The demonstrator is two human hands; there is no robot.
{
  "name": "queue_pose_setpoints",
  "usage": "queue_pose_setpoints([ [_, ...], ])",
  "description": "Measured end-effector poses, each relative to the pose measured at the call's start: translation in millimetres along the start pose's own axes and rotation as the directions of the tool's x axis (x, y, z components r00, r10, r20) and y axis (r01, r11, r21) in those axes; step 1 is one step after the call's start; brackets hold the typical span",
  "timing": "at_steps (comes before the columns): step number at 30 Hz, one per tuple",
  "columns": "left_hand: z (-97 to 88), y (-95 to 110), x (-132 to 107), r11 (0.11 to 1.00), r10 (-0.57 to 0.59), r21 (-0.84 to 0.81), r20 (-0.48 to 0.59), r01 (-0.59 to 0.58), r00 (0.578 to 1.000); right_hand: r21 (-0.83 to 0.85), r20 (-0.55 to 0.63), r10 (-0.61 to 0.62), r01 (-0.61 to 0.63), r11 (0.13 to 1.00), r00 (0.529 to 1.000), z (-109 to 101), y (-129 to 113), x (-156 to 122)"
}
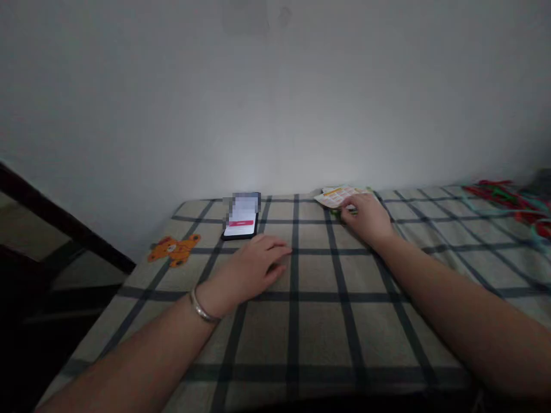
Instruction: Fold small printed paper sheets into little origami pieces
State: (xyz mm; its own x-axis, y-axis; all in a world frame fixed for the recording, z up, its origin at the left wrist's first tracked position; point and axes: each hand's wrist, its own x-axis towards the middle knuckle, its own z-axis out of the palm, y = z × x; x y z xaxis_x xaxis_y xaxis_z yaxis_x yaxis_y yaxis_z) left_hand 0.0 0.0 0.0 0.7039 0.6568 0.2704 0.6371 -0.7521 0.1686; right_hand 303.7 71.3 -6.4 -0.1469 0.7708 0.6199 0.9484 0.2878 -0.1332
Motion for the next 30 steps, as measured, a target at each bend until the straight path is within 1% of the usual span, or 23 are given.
queue_pose_setpoints([
  [3, -0.8, 3, -2, 1.000, -0.016, -0.004, 0.003, 0.016, 1.000, 0.038, 0.046, -0.011, 0.009, 0.999, 0.999, -2, 0, 1],
  [7, -1.9, 4, -2, 1.000, -0.026, -0.004, 0.003, 0.026, 1.000, 0.098, 0.078, -0.066, 0.059, 0.993, 0.995, -8, -4, -2],
  [10, -2.5, 4, -1, 0.999, -0.032, 0.006, -0.005, 0.032, 0.999, 0.088, 0.077, -0.204, 0.197, 0.976, 0.976, -15, -11, -5],
  [11, -2.6, 3, -1, 0.999, -0.033, 0.009, -0.006, 0.033, 0.999, 0.077, 0.087, -0.228, 0.222, 0.972, 0.970, -18, -13, -6],
  [13, -3.0, 3, -2, 0.999, -0.035, 0.011, -0.004, 0.035, 0.999, 0.058, 0.112, -0.260, 0.255, 0.965, 0.959, -22, -17, -8],
  [16, -3.4, 5, -3, 0.999, -0.039, 0.010, -0.010, 0.039, 0.999, 0.078, 0.097, -0.290, 0.283, 0.956, 0.952, -26, -21, -9],
  [18, -3.4, 6, -3, 0.998, -0.060, 0.008, -0.029, 0.060, 0.998, 0.127, 0.092, -0.331, 0.319, 0.939, 0.939, -29, -24, -11],
  [21, -2.6, 6, -4, 0.995, -0.100, 0.000, -0.063, 0.100, 0.993, 0.215, 0.096, -0.414, 0.387, 0.897, 0.905, -32, -31, -12],
  [24, -1.6, 5, -3, 0.994, -0.107, -0.004, -0.083, 0.107, 0.991, 0.300, 0.038, -0.458, 0.427, 0.853, 0.888, -33, -38, -13],
  [27, -1.3, 4, -3, 0.995, -0.097, -0.001, -0.089, 0.097, 0.991, 0.431, 0.028, -0.485, 0.427, 0.795, 0.874, -30, -44, -14],
  [30, -1.7, 3, -3, 0.995, -0.093, 0.014, -0.087, 0.094, 0.992, 0.543, 0.078, -0.489, 0.375, 0.752, 0.869, -25, -46, -16],
])
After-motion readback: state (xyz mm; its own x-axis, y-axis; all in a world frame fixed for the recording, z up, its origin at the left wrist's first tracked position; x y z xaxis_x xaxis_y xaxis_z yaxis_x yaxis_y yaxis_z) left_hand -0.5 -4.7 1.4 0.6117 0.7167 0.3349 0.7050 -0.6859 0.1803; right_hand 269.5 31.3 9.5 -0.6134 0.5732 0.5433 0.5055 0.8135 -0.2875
